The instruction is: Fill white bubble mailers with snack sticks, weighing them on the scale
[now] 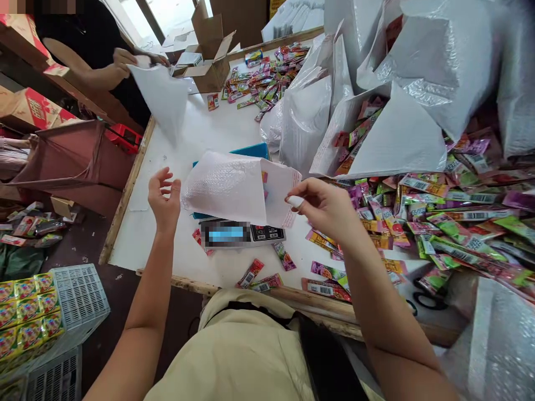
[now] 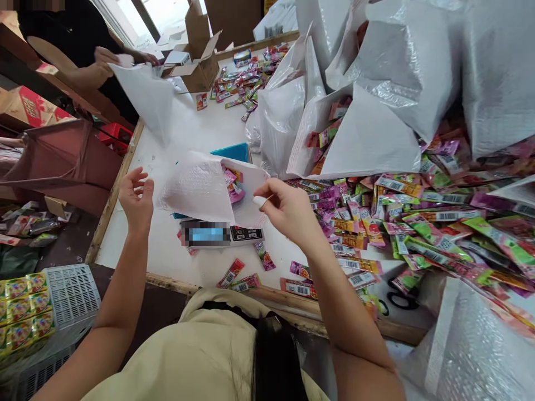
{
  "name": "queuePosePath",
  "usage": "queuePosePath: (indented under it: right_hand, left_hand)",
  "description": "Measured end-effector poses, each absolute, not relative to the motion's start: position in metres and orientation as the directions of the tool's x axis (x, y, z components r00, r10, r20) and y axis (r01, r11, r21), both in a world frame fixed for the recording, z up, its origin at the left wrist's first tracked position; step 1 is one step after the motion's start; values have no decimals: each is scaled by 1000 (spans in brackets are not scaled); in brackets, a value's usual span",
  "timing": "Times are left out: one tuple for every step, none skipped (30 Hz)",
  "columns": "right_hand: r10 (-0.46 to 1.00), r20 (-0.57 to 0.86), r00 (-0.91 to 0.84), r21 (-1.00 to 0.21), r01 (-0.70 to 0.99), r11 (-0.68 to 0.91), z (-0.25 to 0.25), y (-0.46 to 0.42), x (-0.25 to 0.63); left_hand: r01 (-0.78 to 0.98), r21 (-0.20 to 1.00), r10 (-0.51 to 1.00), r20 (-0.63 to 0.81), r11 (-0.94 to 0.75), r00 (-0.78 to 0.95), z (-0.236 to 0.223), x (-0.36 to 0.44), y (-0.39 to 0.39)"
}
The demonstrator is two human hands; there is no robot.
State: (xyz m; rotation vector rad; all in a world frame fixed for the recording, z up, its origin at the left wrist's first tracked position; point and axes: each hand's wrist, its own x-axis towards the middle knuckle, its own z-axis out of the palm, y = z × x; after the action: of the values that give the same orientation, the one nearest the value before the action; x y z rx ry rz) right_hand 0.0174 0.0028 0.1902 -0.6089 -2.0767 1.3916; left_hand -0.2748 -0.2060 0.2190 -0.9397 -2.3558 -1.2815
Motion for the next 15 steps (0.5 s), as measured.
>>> queuePosePath:
  right_hand:
    - [618, 212, -757, -918, 64, 392, 187, 3, 11]
    - [588, 232, -775, -901, 57, 429, 184, 4, 3]
    - [550, 258, -794, -882, 39, 469, 181, 4, -5]
    - [502, 292, -814, -859, 8, 512, 178, 5, -14]
    - [446, 332, -831, -830, -33, 557, 174, 6, -23]
    - [388, 377, -841, -794, -78, 603, 170, 7, -34]
    - [334, 419, -844, -753, -117, 648, 166, 8, -44]
    - [290, 453, -843, -711, -145, 688, 162, 8, -55]
    - [261, 475, -840, -676, -159, 719, 158, 7, -65]
    - [247, 484, -840, -651, -157, 742, 155, 6, -75]
    - [248, 481, -841, -638, -141, 757, 153, 5, -84]
    - [261, 471, -842, -634, -118, 764, 152, 3, -90]
    - [279, 460, -843, -636, -94, 766, 152, 1, -95]
    - [295, 451, -842, -640, -75, 764, 153, 0, -98]
    - [310, 447, -839, -644, -62, 763, 154, 0, -98]
  left_hand:
    - [677, 629, 410, 542, 382, -734, 220, -272, -204]
    - [687, 625, 416, 550, 370, -724, 222, -269, -203]
    - [699, 621, 423, 560, 355, -712, 223, -267, -201]
    - [712, 616, 430, 572, 338, -699, 225, -265, -199]
    - [724, 610, 436, 583, 323, -686, 226, -262, -198]
    - [735, 603, 443, 593, 309, -673, 227, -260, -196]
    - [745, 597, 450, 601, 298, -661, 228, -257, -195]
    - [754, 590, 457, 608, 288, -650, 229, -255, -194]
    - [763, 583, 464, 614, 279, -639, 230, -253, -193]
    - [773, 575, 473, 620, 270, -626, 230, -251, -192]
    - [782, 565, 483, 625, 262, -613, 230, -249, -192]
    - [791, 555, 494, 627, 259, -602, 230, -248, -191]
    - [796, 546, 504, 626, 261, -595, 230, -247, -192]
    - [799, 539, 512, 623, 268, -592, 230, -247, -192]
    - [798, 536, 518, 616, 276, -593, 230, -247, -193]
